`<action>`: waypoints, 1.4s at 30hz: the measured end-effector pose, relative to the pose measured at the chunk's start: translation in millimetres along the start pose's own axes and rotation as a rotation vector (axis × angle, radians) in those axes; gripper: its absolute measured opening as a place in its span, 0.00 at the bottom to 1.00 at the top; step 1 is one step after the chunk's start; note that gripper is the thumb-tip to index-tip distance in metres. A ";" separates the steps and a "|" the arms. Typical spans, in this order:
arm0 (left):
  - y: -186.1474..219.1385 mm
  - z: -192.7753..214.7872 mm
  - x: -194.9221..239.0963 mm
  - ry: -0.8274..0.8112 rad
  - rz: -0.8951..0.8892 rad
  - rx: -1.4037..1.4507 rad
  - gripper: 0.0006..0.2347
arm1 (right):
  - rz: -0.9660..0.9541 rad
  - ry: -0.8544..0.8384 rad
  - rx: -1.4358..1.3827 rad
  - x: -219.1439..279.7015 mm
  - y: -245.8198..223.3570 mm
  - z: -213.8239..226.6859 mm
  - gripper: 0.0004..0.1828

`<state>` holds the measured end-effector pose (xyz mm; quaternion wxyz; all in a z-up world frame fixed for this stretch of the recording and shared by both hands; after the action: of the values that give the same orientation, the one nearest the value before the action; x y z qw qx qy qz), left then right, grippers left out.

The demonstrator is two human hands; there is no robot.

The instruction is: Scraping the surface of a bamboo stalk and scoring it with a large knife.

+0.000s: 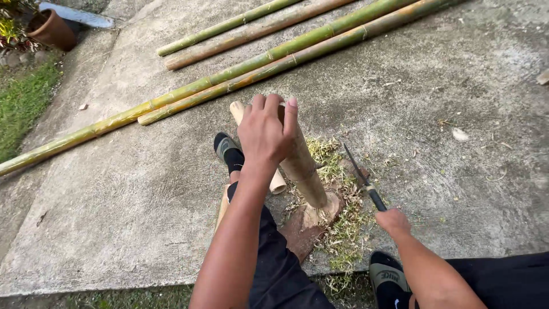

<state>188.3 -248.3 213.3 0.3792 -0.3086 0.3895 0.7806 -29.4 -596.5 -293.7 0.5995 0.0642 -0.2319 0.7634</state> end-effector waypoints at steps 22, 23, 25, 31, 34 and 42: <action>-20.2 -28.7 -14.8 0.159 0.218 -0.105 0.25 | 0.348 -0.385 -0.711 326.1 -75.4 87.7 0.19; -23.7 -28.8 -17.5 0.146 0.245 -0.114 0.26 | 0.383 -0.386 -0.677 319.0 -76.0 83.7 0.19; -25.5 -22.0 -12.8 0.159 0.255 -0.147 0.26 | 0.375 -0.418 -0.644 308.3 -69.9 75.9 0.19; -16.4 -1.3 5.8 0.190 0.212 -0.208 0.24 | 0.367 -0.445 -0.570 312.0 -58.6 74.6 0.20; -11.5 -1.4 7.3 0.190 0.168 -0.195 0.20 | 0.382 -0.419 -0.588 315.0 -56.9 71.7 0.21; 1.1 6.1 22.9 0.236 -0.043 -0.180 0.12 | 0.336 -0.305 -0.479 331.2 -50.9 101.3 0.15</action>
<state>174.3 -235.5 199.1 0.3181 -0.4393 0.3529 0.7624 -89.9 -338.0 -65.5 0.4217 -0.0041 -0.4995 0.7568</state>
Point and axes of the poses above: each hand's wrist, its own x-axis away from the middle knuckle, its own z-axis out of the back of the hand, y = z × x, the point moved 6 cm from there along -x, towards the middle knuckle, and after that the axes turned 2 degrees about -z, right-handed, at the moved point
